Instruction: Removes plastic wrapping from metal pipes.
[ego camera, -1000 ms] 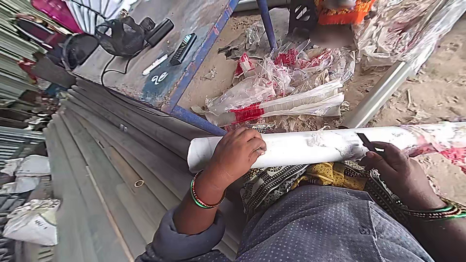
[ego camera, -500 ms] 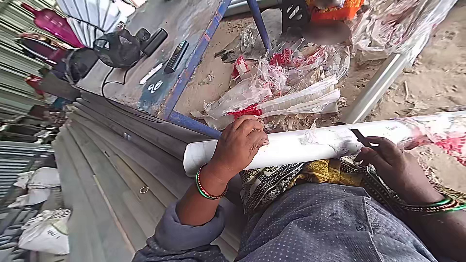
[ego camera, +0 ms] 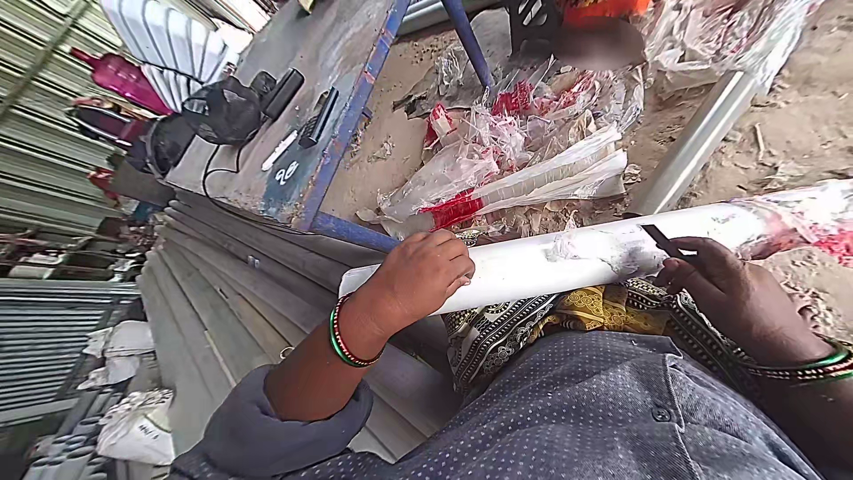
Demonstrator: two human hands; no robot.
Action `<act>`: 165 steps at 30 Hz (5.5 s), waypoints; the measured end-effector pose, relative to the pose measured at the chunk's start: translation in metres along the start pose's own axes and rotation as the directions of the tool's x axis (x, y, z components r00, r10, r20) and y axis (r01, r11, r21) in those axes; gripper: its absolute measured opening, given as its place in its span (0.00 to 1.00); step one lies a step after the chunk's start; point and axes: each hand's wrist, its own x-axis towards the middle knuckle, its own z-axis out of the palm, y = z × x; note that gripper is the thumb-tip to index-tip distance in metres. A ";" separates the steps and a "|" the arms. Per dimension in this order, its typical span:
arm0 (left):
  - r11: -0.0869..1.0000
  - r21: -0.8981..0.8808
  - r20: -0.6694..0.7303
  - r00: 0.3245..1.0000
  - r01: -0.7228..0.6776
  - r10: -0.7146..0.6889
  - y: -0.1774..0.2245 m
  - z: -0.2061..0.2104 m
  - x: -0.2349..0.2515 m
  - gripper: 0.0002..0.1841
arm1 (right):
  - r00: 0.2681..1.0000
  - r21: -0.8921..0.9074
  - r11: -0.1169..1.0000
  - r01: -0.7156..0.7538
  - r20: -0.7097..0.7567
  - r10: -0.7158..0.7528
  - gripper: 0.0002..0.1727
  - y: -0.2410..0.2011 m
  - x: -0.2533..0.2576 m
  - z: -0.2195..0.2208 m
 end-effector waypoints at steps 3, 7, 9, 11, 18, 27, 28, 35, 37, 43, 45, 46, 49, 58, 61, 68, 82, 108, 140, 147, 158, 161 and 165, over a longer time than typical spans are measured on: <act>1.000 0.016 0.027 1.000 0.009 -0.009 0.001 0.006 0.006 0.09 | 1.000 0.003 1.000 -0.011 0.000 0.011 0.24 0.000 0.000 -0.002; 0.997 -0.009 -0.162 0.984 0.074 -0.074 0.003 0.020 0.009 0.11 | 1.000 0.009 1.000 0.007 -0.006 -0.007 0.25 0.001 0.000 -0.001; 0.994 -0.022 -0.370 0.923 0.108 -0.108 0.001 0.023 0.007 0.17 | 1.000 0.017 1.000 0.013 -0.019 -0.012 0.27 0.002 0.000 0.000; 0.979 -0.075 -0.473 0.858 0.189 -0.201 0.002 0.017 -0.001 0.21 | 1.000 0.032 0.999 -0.024 -0.015 0.024 0.27 0.002 0.000 0.000; 0.766 -0.262 -0.449 0.628 0.587 -0.635 -0.009 0.010 -0.064 0.18 | 0.988 0.001 0.989 -0.148 -0.035 0.148 0.25 -0.008 -0.003 0.001; 0.522 -0.627 -0.333 0.407 0.578 -0.851 -0.018 0.051 -0.112 0.23 | 0.997 0.324 0.943 -0.074 0.036 0.066 0.13 -0.032 0.014 0.007; 0.529 -0.650 -0.348 0.406 0.545 -0.845 -0.019 0.054 -0.112 0.22 | 0.997 0.340 0.939 -0.042 0.070 0.020 0.12 -0.041 0.020 0.008; 0.553 -0.734 -0.383 0.432 0.393 -0.816 -0.022 0.064 -0.118 0.19 | 0.855 0.221 0.897 0.382 0.283 -0.434 0.08 -0.114 0.094 0.033; 0.537 -0.755 -0.376 0.423 0.376 -0.824 -0.022 0.066 -0.119 0.18 | 0.747 0.143 0.828 0.543 0.368 -0.554 0.08 -0.138 0.115 0.052; 0.514 -0.799 -0.374 0.412 0.312 -0.831 -0.023 0.071 -0.120 0.16 | 0.490 0.236 0.639 0.732 0.468 -0.735 0.10 -0.171 0.142 0.105; 0.506 -0.814 -0.377 0.404 0.285 -0.834 -0.024 0.072 -0.120 0.16 | 0.448 0.269 0.605 0.750 0.466 -0.763 0.10 -0.170 0.144 0.112; 0.500 -0.820 -0.375 0.400 0.276 -0.836 -0.024 0.072 -0.119 0.16 | 0.434 0.292 0.595 0.749 0.462 -0.773 0.09 -0.168 0.145 0.113; 0.491 -0.837 -0.373 0.403 0.243 -0.836 -0.025 0.072 -0.120 0.15 | 0.414 0.339 0.581 0.739 0.452 -0.790 0.08 -0.157 0.146 0.108; 0.451 -0.865 -0.353 0.371 0.221 -0.859 -0.026 0.077 -0.123 0.16 | 0.431 0.244 0.565 0.788 0.437 -0.790 0.09 -0.142 0.144 0.079; 0.451 -0.859 -0.351 0.365 0.242 -0.863 -0.028 0.077 -0.122 0.16 | 0.420 0.287 0.540 0.791 0.389 -0.820 0.10 -0.158 0.138 0.094; 0.450 -0.864 -0.353 0.363 0.228 -0.862 -0.024 0.070 -0.115 0.14 | 0.351 0.251 0.469 0.847 0.397 -0.848 0.12 -0.147 0.138 0.096; 0.463 -0.852 -0.367 0.353 0.243 -0.861 -0.024 0.069 -0.113 0.14 | 0.320 0.236 0.426 0.873 0.380 -0.868 0.14 -0.152 0.139 0.101; 0.471 -0.859 -0.384 0.358 0.199 -0.851 -0.025 0.070 -0.113 0.13 | 0.339 0.222 0.452 0.864 0.409 -0.847 0.14 -0.158 0.136 0.103; 0.433 -0.877 -0.354 0.328 0.210 -0.876 -0.030 0.082 -0.123 0.13 | 0.548 0.122 0.621 0.774 0.360 -0.755 0.09 -0.119 0.142 0.077; 0.426 -0.885 -0.351 0.332 0.188 -0.876 -0.041 0.093 -0.135 0.13 | 0.940 -0.118 0.951 0.286 0.228 -0.254 0.31 -0.068 0.105 0.004; 0.424 -0.866 -0.335 0.322 0.266 -0.886 -0.041 0.079 -0.120 0.13 | 0.940 -0.156 0.928 0.339 0.088 -0.329 0.05 -0.056 0.078 0.034; 0.455 -0.853 -0.353 0.359 0.257 -0.864 -0.039 0.075 -0.116 0.13 | 0.994 -0.075 0.992 0.106 0.020 -0.105 0.08 -0.049 0.090 0.024; 0.483 -0.842 -0.374 0.385 0.240 -0.844 -0.038 0.075 -0.119 0.15 | 0.953 0.014 0.970 -0.241 -0.184 0.240 0.14 -0.025 0.110 -0.009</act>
